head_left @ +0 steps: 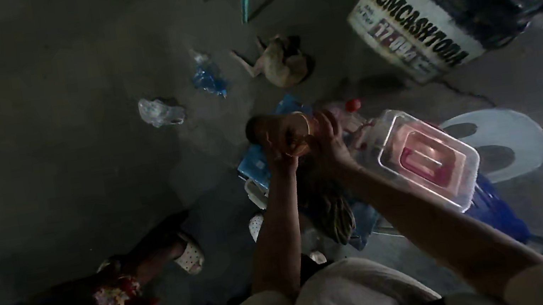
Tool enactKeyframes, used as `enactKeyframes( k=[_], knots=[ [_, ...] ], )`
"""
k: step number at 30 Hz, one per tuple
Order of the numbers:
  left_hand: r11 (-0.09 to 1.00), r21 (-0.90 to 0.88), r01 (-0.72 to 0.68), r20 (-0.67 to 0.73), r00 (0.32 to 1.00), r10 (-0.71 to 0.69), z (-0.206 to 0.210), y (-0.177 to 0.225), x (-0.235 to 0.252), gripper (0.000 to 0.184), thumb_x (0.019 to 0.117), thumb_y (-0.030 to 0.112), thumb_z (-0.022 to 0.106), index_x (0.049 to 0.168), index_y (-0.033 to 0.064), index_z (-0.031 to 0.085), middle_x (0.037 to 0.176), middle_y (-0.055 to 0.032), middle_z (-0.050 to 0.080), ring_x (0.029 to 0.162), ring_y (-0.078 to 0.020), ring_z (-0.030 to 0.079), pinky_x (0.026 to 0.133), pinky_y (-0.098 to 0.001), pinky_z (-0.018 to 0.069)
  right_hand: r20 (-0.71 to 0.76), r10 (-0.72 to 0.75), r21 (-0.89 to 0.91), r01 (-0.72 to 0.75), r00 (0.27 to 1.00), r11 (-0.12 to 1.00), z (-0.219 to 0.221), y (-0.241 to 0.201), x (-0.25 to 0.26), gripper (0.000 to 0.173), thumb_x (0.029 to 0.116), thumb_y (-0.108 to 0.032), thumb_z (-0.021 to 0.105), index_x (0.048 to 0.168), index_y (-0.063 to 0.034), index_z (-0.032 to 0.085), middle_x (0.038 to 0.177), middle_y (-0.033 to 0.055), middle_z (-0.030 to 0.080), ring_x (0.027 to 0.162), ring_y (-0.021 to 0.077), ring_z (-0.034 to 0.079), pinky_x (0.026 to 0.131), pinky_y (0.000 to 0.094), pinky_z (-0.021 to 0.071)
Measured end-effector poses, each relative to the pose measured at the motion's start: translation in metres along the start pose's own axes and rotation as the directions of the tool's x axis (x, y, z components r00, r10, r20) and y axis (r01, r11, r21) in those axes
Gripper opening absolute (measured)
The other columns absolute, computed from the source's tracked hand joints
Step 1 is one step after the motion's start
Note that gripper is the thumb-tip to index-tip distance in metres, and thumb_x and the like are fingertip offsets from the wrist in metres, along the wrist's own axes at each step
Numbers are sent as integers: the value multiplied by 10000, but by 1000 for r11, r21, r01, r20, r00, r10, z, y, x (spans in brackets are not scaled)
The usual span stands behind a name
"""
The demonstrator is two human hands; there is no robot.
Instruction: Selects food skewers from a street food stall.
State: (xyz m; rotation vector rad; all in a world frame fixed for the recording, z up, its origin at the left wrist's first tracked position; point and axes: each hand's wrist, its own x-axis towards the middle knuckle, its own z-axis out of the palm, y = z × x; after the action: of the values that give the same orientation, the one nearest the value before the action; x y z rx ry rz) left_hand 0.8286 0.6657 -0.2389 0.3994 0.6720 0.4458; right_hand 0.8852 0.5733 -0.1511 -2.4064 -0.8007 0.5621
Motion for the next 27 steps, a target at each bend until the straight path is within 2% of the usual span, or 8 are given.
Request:
enactKeyframes(
  k=[3, 7, 11, 14, 16, 18, 22, 27],
  knots=[
    [967, -254, -19, 10, 1000, 22, 13, 17, 1, 524, 1064, 559, 361, 1311, 125, 518, 1047, -76, 666, 893, -178, 680, 810, -358, 599, 215, -109, -360, 183, 970, 915, -39, -24, -2, 494, 1045, -184, 565, 1524, -101, 476, 1538, 216, 456, 1385, 432, 473, 1086, 609, 428],
    [936, -339, -97, 108, 984, 141, 34, 34, -9, 561, 1002, 648, 427, 1174, 137, 581, 904, -48, 689, 752, -148, 686, 679, -308, 606, 426, 5, -567, 262, 905, 781, -48, -70, -2, 611, 1023, -13, 535, 1595, -75, 331, 1448, 282, 500, 1281, 501, 528, 987, 634, 468],
    [952, -276, -131, 10, 990, 139, 42, 55, -19, 648, 1022, 667, 297, 1213, 114, 575, 999, -56, 670, 879, -167, 671, 765, -353, 592, 395, -38, -614, 294, 918, 733, -59, -92, -9, 310, 1022, -31, 525, 1319, 37, 579, 1209, 263, 629, 1107, 458, 636, 829, 599, 534],
    [930, -345, -129, 9, 990, 140, 39, 63, -29, 608, 1027, 648, 330, 1238, 130, 569, 1064, -75, 683, 963, -206, 688, 826, -406, 602, 506, 161, -442, 94, 847, 892, -85, -116, 1, 268, 1069, -130, 484, 1234, 19, 635, 1149, 219, 669, 1024, 368, 669, 823, 548, 539],
    [928, -348, -134, 24, 988, 152, 38, 68, -34, 657, 1015, 685, 282, 1183, 136, 603, 979, -67, 700, 864, -195, 706, 734, -374, 615, 528, 231, -64, -233, 817, 970, -74, -96, 20, 243, 1082, -233, 494, 1009, -37, 619, 741, 59, 553, 565, 139, 510, 496, 281, 434],
    [931, -330, -159, 36, 983, 181, 33, 75, -36, 655, 996, 719, 320, 1251, 181, 594, 1059, -36, 692, 943, -161, 692, 816, -364, 603, 560, 280, 167, -438, 779, 884, -62, -88, 30, 230, 1048, -275, 526, 921, -93, 586, 597, -32, 462, 428, 49, 388, 394, 201, 335],
    [920, -339, -198, -41, 980, 195, 20, 92, -25, 656, 991, 722, 339, 1297, 188, 566, 1146, -24, 677, 1047, -148, 668, 895, -367, 580, 493, 81, -429, 161, 866, 889, -52, -138, 23, 301, 1045, -153, 564, 1282, 32, 591, 1136, 245, 659, 1027, 404, 669, 842, 577, 550],
    [919, -333, -212, -144, 974, 173, -4, 124, -14, 674, 965, 745, 369, 1199, 164, 616, 970, -37, 684, 845, -147, 681, 729, -323, 596, 520, -91, -537, 409, 849, 738, -7, -164, 26, 233, 1004, -62, 581, 1210, 5, 666, 1265, 239, 623, 1177, 462, 605, 860, 617, 535]
  ],
)
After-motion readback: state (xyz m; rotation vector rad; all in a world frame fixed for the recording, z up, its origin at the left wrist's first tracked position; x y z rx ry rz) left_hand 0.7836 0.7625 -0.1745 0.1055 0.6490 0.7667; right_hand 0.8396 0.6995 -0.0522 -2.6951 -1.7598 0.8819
